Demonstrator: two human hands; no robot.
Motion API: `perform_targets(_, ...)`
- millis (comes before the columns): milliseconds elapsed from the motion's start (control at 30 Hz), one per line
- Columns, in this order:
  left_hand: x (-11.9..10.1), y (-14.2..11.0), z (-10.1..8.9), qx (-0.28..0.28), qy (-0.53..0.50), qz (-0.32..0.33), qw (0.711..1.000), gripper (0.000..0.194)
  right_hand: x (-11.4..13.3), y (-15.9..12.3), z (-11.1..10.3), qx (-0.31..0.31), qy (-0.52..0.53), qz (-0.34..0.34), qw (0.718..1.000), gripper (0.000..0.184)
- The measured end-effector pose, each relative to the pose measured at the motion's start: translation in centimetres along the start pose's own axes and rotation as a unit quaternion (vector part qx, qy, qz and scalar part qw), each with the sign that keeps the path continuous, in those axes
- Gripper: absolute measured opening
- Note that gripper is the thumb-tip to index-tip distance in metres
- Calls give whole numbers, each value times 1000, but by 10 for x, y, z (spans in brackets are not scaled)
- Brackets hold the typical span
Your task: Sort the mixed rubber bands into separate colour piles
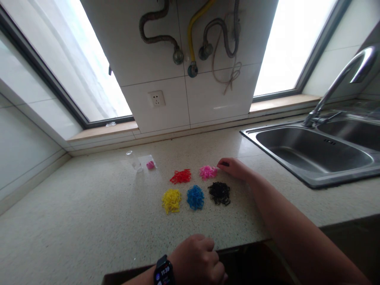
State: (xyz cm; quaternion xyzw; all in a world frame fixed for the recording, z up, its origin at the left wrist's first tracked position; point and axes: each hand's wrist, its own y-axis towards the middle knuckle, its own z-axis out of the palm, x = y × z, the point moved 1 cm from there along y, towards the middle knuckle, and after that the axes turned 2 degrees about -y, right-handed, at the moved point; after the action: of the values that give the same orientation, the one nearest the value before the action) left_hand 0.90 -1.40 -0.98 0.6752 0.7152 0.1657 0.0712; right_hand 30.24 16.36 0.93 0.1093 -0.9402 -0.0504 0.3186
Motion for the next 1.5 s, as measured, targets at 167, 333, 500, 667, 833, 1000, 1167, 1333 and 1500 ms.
perform_targets(167,-1,-1,0,-24,-1,-6,1000,36,4,-1,-2,1,3,2,1000,25)
perform_targets(333,0,-2,2,-43,3,-6,999,36,2,0,-1,3,0,3,1000,25)
perform_targets(500,1,-1,1,-58,0,-7,998,37,0,0,0,-1,-2,-1,1000,24)
perform_targets(667,0,1,-3,-73,2,-11,997,37,1,0,0,-3,-5,-2,1000,24)
perform_targets(833,0,1,-4,-82,-2,-12,997,38,-1,0,1,1,-2,0,1000,24)
perform_targets(1000,0,0,-2,-77,-1,-10,997,36,-3,1,2,0,-1,-5,1000,24)
perform_targets(1167,0,0,-3,-62,3,-10,998,36,-4,2,2,-2,-6,-8,1000,23)
perform_targets(1333,0,-1,-2,-46,3,-9,999,36,-2,1,1,-1,-5,-6,1000,23)
perform_targets(1500,0,-2,1,-29,0,-7,1000,36,1,0,0,-4,-7,-3,1000,23)
